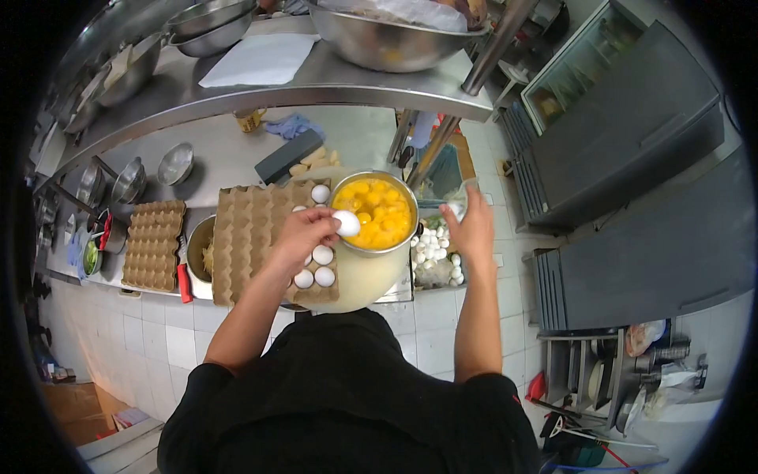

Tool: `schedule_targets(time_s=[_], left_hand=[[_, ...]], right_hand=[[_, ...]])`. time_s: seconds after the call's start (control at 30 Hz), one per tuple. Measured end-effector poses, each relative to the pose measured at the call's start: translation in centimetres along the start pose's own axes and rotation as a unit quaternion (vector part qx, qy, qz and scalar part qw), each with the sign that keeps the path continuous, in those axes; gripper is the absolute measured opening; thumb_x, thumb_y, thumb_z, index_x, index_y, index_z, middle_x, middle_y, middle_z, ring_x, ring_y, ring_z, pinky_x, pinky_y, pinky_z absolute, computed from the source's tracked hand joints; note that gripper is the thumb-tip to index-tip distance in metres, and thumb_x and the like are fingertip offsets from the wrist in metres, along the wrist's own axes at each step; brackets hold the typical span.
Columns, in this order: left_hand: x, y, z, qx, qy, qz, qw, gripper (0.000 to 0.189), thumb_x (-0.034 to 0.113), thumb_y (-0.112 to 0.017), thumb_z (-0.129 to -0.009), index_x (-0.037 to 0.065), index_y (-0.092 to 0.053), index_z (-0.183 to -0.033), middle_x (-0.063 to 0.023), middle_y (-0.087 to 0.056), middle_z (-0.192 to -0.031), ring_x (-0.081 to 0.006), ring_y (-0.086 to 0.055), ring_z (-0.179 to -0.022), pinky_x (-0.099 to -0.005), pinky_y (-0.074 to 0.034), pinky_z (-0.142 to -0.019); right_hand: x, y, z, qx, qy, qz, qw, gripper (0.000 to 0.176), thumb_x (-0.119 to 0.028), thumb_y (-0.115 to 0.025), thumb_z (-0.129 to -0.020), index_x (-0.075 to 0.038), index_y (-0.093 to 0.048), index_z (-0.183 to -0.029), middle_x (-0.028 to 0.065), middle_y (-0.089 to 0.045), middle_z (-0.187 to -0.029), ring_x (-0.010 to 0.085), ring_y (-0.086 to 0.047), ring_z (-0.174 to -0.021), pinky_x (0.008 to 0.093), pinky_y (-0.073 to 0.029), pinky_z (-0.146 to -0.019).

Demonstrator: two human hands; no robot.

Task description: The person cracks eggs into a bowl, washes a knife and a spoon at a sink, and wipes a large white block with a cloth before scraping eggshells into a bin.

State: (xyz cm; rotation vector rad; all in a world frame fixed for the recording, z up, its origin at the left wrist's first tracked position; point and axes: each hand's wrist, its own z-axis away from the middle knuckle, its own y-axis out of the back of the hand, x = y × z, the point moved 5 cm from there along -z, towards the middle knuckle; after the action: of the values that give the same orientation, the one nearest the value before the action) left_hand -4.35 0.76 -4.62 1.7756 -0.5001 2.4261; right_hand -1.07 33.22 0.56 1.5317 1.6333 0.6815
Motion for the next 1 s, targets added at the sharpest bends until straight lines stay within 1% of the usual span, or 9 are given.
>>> schedule_targets(time_s=[0.07, 0.13, 0.23, 0.3, 0.43, 0.57, 0.73, 0.87, 1.0], left_hand=[[0.7, -1.5, 0.4, -0.009, 0.007, -0.017, 1.0, 0.036, 0.02, -0.073, -0.087, -0.004, -0.07, -0.113, -0.0047, -0.07, -0.093, -0.0091, -0.061, -0.076, -0.0246, -0.049, -0.068], [0.8, -3.6, 0.6, -0.044, 0.006, 0.004, 0.999, 0.035, 0.021, -0.074, -0.087, -0.004, -0.07, -0.112, -0.0049, -0.07, -0.094, -0.0102, -0.063, -0.078, -0.0252, -0.049, -0.069], [1.6, -5.4, 1.2, -0.081, 0.018, 0.037, 0.996, 0.042, 0.026, -0.076, -0.089, -0.003, -0.067, -0.117, -0.0058, -0.07, -0.097, -0.0112, -0.064, -0.082, -0.0259, -0.05, -0.073], [2.2, -4.7, 1.8, -0.031, -0.018, 0.013, 0.999, 0.045, 0.026, -0.075, -0.091, -0.002, -0.061, -0.124, -0.0067, -0.069, -0.1, -0.0118, -0.064, -0.085, -0.0262, -0.051, -0.076], [0.7, -0.1, 1.5, 0.014, -0.058, 0.003, 0.998, 0.04, 0.017, -0.074, -0.091, -0.001, -0.061, -0.124, -0.0043, -0.067, -0.096, -0.0103, -0.063, -0.086, -0.0246, -0.05, -0.076], [1.3, 4.2, 3.7, 0.089, -0.078, 0.001, 0.993, 0.031, 0.013, -0.07, -0.092, 0.0, -0.063, -0.119, -0.0042, -0.068, -0.097, -0.0095, -0.063, -0.084, -0.0244, -0.05, -0.073], [2.0, 16.2, 8.4, 0.266, -0.165, -0.014, 0.95, 0.024, 0.009, -0.067, -0.094, -0.002, -0.064, -0.115, -0.0039, -0.068, -0.095, -0.0097, -0.063, -0.085, -0.0239, -0.049, -0.074], [1.3, 30.3, 15.3, 0.494, -0.194, -0.104, 0.841, 0.021, 0.009, -0.065, -0.093, -0.003, -0.066, -0.11, -0.0074, -0.071, -0.096, -0.0134, -0.065, -0.089, -0.0262, -0.05, -0.078], [-6.0, 46.0, 22.1, 0.674, -0.12, -0.166, 0.71, 0.037, 0.021, -0.072, -0.087, -0.002, -0.068, -0.115, -0.0138, -0.073, -0.105, -0.0213, -0.067, -0.095, -0.0325, -0.051, -0.087]], right_hand=[[-4.2, 1.2, 0.8, -0.113, -0.086, -0.275, 0.951, 0.066, -0.027, -0.077, -0.088, -0.002, -0.048, -0.142, 0.0177, -0.061, -0.126, 0.0298, -0.061, -0.115, 0.0384, -0.051, -0.094], [-11.5, 3.4, 1.9, -0.193, 0.013, -0.422, 0.886, 0.058, -0.023, -0.073, -0.091, -0.004, -0.049, -0.141, 0.019, -0.061, -0.126, 0.0316, -0.061, -0.115, 0.0387, -0.051, -0.095], [-13.0, 0.8, 2.0, -0.114, 0.227, -0.302, 0.919, 0.051, -0.014, -0.067, -0.094, -0.007, -0.047, -0.141, 0.0112, -0.066, -0.118, 0.0181, -0.065, -0.095, 0.0284, -0.054, -0.066], [-8.4, -1.6, -0.3, -0.195, -0.065, -0.531, 0.822, 0.041, -0.009, -0.059, -0.098, -0.008, -0.046, -0.137, 0.008, -0.065, -0.11, 0.013, -0.062, -0.079, 0.0235, -0.049, -0.057], [0.5, -4.5, -6.1, 0.098, -0.344, -0.656, 0.664, 0.039, -0.017, -0.054, -0.1, -0.005, -0.048, -0.136, 0.0056, -0.061, -0.096, 0.0119, -0.059, -0.065, 0.0247, -0.042, -0.042], [0.8, -10.3, -6.6, -0.106, -0.322, -0.601, 0.723, 0.036, -0.025, -0.05, -0.103, -0.005, -0.054, -0.133, 0.0057, -0.062, -0.095, 0.0124, -0.059, -0.065, 0.0264, -0.044, -0.047], [2.5, -9.2, -4.4, -0.035, -0.358, -0.677, 0.642, 0.036, -0.032, -0.047, -0.106, -0.009, -0.055, -0.133, 0.0074, -0.067, -0.102, 0.0116, -0.06, -0.069, 0.0258, -0.048, -0.052], [-0.6, -7.6, -2.5, -0.13, -0.359, -0.802, 0.46, 0.032, -0.025, -0.054, -0.103, -0.006, -0.054, -0.129, 0.0108, -0.066, -0.106, 0.0108, -0.059, -0.071, 0.0188, -0.046, -0.05], [-7.5, -7.0, -1.8, -0.203, -0.347, -0.765, 0.502, 0.026, -0.015, -0.06, -0.1, -0.005, -0.057, -0.125, 0.005, -0.062, -0.095, 0.0079, -0.051, -0.062, 0.0179, -0.041, -0.048]])
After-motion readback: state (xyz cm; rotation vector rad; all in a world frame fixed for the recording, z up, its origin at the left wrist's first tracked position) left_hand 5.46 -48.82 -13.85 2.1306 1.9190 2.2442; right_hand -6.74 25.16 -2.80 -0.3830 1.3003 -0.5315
